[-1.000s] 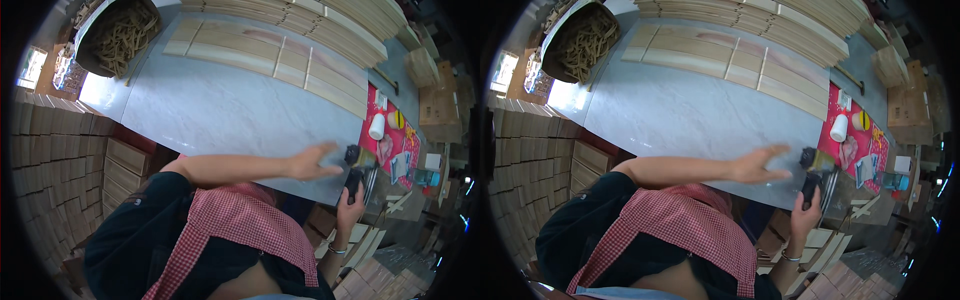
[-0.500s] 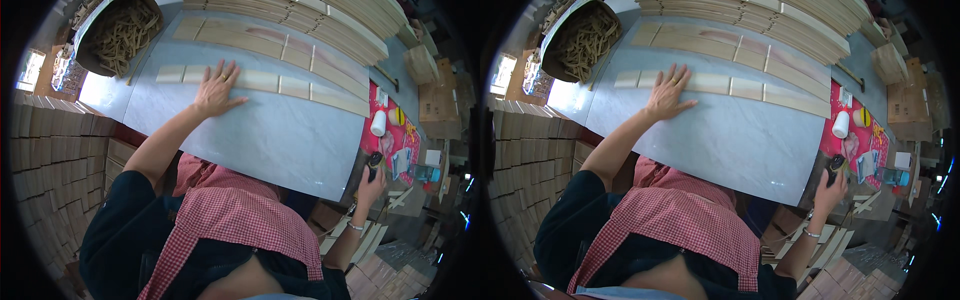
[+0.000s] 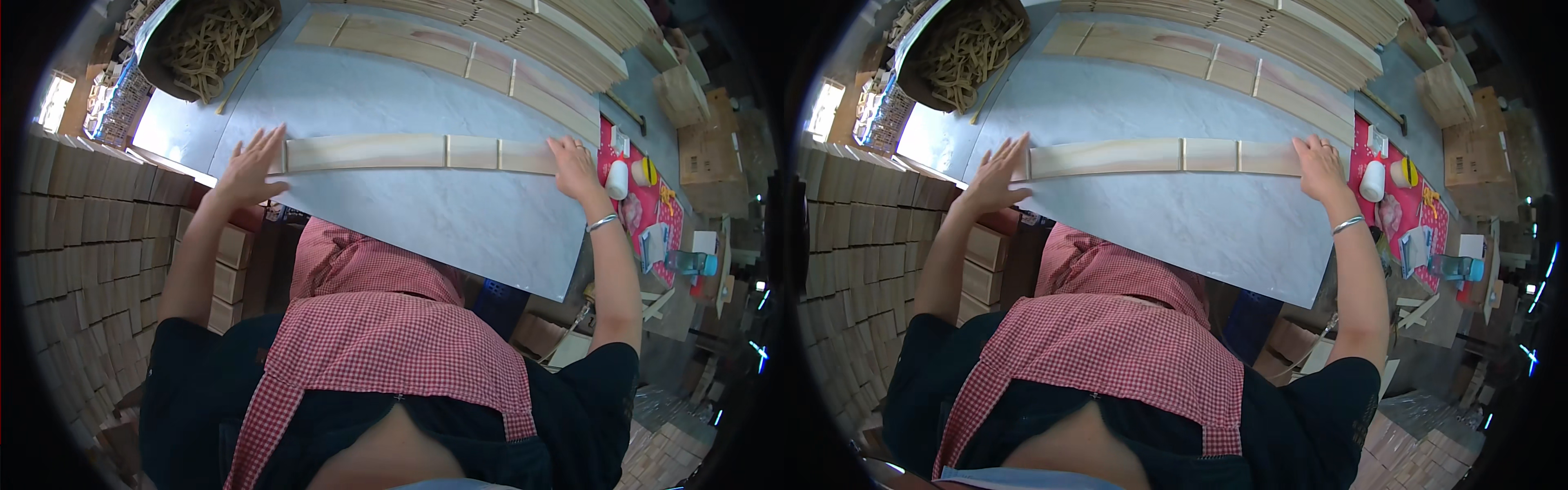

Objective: Apply glue and use a pneumatic stapler to assemble wooden boxes.

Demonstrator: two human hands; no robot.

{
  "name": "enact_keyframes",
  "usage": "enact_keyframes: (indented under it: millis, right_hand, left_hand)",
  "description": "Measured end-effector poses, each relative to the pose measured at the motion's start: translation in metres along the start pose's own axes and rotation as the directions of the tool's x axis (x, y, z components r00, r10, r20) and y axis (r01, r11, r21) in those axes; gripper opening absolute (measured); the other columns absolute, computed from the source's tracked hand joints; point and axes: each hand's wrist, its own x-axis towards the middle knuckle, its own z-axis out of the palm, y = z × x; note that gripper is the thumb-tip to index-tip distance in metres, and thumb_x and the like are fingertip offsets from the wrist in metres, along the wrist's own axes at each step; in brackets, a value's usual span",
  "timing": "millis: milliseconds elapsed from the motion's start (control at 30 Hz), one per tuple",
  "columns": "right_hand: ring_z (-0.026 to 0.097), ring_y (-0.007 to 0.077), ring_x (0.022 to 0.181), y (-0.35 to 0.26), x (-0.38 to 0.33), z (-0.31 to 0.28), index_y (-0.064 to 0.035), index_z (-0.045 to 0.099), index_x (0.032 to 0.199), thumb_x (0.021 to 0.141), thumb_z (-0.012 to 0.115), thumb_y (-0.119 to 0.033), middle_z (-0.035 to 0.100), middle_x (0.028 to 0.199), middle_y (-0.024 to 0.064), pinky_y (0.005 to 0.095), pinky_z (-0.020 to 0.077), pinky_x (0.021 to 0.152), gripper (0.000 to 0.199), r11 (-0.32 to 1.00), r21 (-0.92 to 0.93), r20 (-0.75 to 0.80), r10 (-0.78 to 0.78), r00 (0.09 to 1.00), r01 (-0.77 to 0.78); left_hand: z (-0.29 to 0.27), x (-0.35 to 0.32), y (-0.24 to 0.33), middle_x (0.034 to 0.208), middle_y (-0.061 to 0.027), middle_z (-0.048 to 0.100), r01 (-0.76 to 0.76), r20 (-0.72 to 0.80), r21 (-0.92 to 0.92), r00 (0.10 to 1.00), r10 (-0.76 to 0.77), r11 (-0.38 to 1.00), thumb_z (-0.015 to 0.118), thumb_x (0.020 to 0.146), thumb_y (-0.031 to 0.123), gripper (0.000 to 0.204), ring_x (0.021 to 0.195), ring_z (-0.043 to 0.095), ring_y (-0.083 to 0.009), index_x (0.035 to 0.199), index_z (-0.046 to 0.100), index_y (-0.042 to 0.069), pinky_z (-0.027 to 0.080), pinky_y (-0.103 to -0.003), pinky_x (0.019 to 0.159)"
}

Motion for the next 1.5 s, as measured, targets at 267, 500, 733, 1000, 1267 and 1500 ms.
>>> enact_keyframes:
  millis: [267, 500, 733, 1000, 1267, 1500]
  right_hand:
    - [0.064, 0.0385, 0.085, 0.008, -0.035, -0.022, -0.0102, 0.056, 0.104, 0.085, 0.066, -0.009, 0.067, 0.099, 0.0142, 0.0478, 0.0503, 0.073, 0.022, 0.983, 0.178, -0.133, 0.067, 0.989, -0.043]
    - [0.067, 0.0425, 0.075, -0.090, -0.061, -0.006, -0.0079, 0.062, 0.108, 0.090, 0.062, -0.017, 0.071, 0.088, 0.0185, 0.0506, 0.0515, 0.065, 0.020, 0.887, 0.446, -0.211, 0.233, 0.949, -0.119]
    - [0.060, 0.0328, 0.060, -0.169, -0.051, -0.031, -0.0068, 0.063, 0.113, 0.089, 0.065, -0.012, 0.064, 0.075, 0.0134, 0.0447, 0.0498, 0.060, 0.025, 0.683, 0.725, -0.225, 0.107, 0.969, 0.093]
    - [0.062, 0.0295, 0.067, -0.244, -0.050, -0.077, -0.0051, 0.064, 0.101, 0.084, 0.072, -0.013, 0.065, 0.079, 0.0088, 0.0396, 0.0506, 0.065, 0.020, 0.879, 0.381, -0.317, -0.167, 0.934, 0.287]
    - [0.058, 0.0238, 0.072, -0.256, -0.026, -0.054, -0.0072, 0.063, 0.093, 0.080, 0.079, -0.014, 0.061, 0.085, 0.0035, 0.0348, 0.0485, 0.069, 0.022, 0.701, 0.379, -0.702, -0.208, 0.681, 0.604]
    - [0.057, 0.0239, 0.072, -0.259, -0.022, -0.048, -0.0086, 0.062, 0.092, 0.082, 0.079, -0.015, 0.063, 0.086, 0.0036, 0.0352, 0.0478, 0.068, 0.021, 0.700, 0.461, -0.636, -0.168, 0.753, 0.546]
  left_hand:
    - [-0.022, -0.013, -0.018, 0.105, -0.0116, 0.067, 0.018, -0.083, -0.058, 0.996, -0.023, 0.998, 0.066, 0.090, 0.028, 0.028, 0.104, 0.061, -0.0305, 0.100, 0.071, 0.002, 0.046, -0.047, 0.092]
    - [-0.015, 0.032, 0.011, 0.091, -0.0133, 0.067, -0.021, -0.146, -0.069, 0.989, 0.011, 0.997, 0.057, 0.094, 0.021, 0.026, 0.086, 0.064, -0.0308, 0.089, 0.071, 0.000, 0.051, -0.046, 0.077]
    - [0.025, 0.079, 0.005, 0.101, -0.0206, 0.069, -0.051, -0.326, -0.396, 0.941, -0.088, 0.917, 0.054, 0.086, 0.009, 0.056, 0.080, 0.068, -0.0302, 0.141, 0.051, 0.007, 0.057, -0.039, 0.074]
    - [-0.012, 0.069, 0.041, 0.100, -0.0169, 0.066, 0.060, 0.022, -0.858, 0.997, -0.080, 0.510, 0.075, 0.092, 0.036, 0.054, 0.077, 0.066, -0.0217, 0.132, 0.057, 0.004, 0.057, -0.032, 0.065]
    - [0.011, 0.058, 0.047, 0.109, -0.0187, 0.068, -0.014, -0.055, -0.892, 0.996, -0.077, 0.453, 0.079, 0.088, 0.045, 0.062, 0.082, 0.068, -0.0262, 0.129, 0.058, 0.003, 0.058, -0.035, 0.071]
    - [0.027, 0.059, 0.049, 0.111, -0.0179, 0.069, -0.092, -0.161, -0.886, 0.980, -0.114, 0.455, 0.077, 0.086, 0.053, 0.068, 0.084, 0.069, -0.0294, 0.129, 0.058, 0.003, 0.059, -0.036, 0.074]
